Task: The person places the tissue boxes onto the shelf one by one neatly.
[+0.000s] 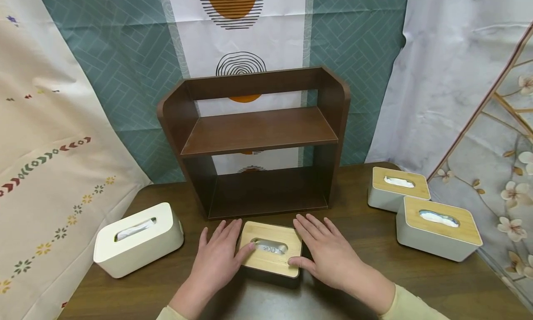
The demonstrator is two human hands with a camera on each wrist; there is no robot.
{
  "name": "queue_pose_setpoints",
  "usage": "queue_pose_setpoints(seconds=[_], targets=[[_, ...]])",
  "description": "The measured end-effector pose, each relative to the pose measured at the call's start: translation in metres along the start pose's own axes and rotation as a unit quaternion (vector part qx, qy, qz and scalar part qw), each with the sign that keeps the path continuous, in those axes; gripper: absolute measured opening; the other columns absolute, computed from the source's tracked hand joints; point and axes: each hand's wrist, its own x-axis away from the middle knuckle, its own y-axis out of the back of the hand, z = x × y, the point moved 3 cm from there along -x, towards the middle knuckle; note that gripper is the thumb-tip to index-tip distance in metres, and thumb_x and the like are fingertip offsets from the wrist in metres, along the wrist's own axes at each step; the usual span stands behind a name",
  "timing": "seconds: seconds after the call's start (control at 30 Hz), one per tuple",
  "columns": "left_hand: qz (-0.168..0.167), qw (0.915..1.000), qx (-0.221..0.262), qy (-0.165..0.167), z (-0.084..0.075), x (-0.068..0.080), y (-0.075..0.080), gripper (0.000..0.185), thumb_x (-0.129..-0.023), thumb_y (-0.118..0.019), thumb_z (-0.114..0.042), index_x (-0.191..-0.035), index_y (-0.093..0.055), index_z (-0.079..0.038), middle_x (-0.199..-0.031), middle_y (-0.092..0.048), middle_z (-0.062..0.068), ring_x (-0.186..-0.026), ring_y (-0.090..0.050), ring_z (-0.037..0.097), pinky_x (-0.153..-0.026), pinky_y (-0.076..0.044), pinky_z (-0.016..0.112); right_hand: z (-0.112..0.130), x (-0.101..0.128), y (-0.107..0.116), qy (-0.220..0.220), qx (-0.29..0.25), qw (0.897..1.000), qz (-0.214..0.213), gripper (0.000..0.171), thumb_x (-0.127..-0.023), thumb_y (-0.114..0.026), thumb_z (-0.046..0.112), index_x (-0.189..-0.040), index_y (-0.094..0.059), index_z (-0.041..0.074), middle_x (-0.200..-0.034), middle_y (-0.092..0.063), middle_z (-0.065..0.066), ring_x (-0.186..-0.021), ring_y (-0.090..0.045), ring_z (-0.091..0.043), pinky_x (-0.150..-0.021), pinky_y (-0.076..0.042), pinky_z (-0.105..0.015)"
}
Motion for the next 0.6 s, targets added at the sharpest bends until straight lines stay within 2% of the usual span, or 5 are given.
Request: queue_pose_setpoints(seconds=[0.3, 0.6], targets=[[-0.001, 0.9996, -0.016, -0.021, -0.004, -0.002, -0.005, 0.066, -0.108, -0.069, -0.051, -0.158, -0.059, -0.008, -0.158, -0.063, 0.007, -0.152, -0.051, 0.04, -0.122, -0.022, 0.078, 0.001, -0.003, -0.001, 0.032, -0.011, 0.999, 0.021, 0.087, -0.109, -0.044, 0.073, -0.167, -0.048, 0.008, -0.175, -0.042, -0.007, -0.164, -0.033, -0.034, -0.13, -0.023, -0.064], [-0.006, 0.9996, -0.018, -0.023, -0.01, -0.008, -0.006, 0.064, -0.11, -0.066, -0.05, -0.157, -0.06, -0.008, -0.156, -0.064, 0.007, -0.15, -0.054, 0.04, -0.121, -0.023, 0.078, -0.011, -0.013, -0.002, 0.032, -0.03, 0.998, 0.043, 0.083, -0.112, -0.045, 0.068, -0.169, -0.045, 0.008, -0.176, -0.04, -0.009, -0.164, -0.032, -0.036, -0.128, -0.022, -0.068]])
